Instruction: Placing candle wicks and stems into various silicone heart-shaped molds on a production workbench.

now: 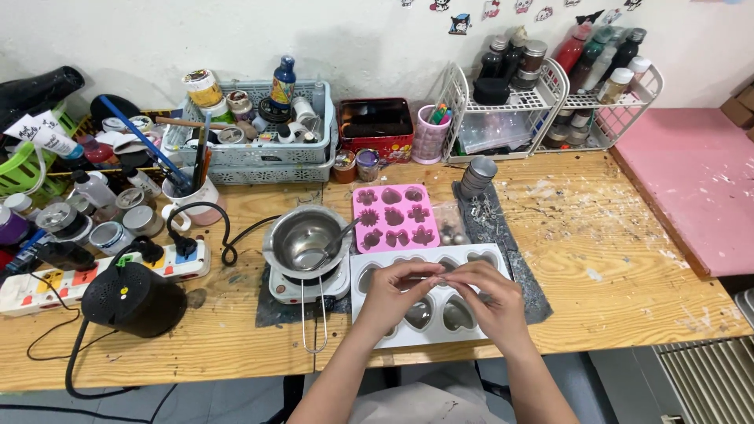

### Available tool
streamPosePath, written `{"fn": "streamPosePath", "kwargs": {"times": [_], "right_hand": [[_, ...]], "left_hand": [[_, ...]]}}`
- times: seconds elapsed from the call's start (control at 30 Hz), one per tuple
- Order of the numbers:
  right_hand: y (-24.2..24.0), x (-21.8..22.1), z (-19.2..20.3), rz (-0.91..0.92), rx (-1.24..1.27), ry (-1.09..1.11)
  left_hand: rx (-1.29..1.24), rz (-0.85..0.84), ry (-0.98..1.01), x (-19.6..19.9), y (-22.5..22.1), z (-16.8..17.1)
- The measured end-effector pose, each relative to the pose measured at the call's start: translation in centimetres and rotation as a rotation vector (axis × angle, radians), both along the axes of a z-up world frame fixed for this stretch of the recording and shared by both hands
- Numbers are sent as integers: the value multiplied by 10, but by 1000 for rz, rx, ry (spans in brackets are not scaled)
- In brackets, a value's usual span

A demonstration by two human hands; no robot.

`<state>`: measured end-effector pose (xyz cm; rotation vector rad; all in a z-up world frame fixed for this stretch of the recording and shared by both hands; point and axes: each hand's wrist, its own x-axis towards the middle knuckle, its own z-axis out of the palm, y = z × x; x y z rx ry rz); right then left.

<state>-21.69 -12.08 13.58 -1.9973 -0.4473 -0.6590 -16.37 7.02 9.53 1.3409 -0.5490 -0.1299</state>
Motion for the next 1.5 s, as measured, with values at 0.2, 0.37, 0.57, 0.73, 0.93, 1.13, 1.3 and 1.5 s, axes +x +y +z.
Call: {"fn": "streamPosePath", "kwargs": {"times": [0.2,0.37,0.57,0.73,0.93,1.13,1.3,1.5], "right_hand": [[4,-2,18,-20,-67,-38],[4,-6,28,-42,-279,-124],[9,-13,27,-19,-402,-128],[11,-20,25,-44,-436,-125],[7,-27,22,-114,-483,-204],[2,-32,8,-217,-493,-253],[3,-32,-10,-172,-477,-253],[8,-24,-18,-129,-458,-211]], "left_hand": [[-15,-62,60,5,4,-9],[35,-91,71,3,11,-10],[64,-119,129,-6,18,-14],[143,-55,49,-16,21,-7],[115,10,-110,-18,12,-10],[121,-82,-58,-17,9,-7],[320,-51,-57,-27,21,-9],[-2,-186,297,-23,22,-60]]}}
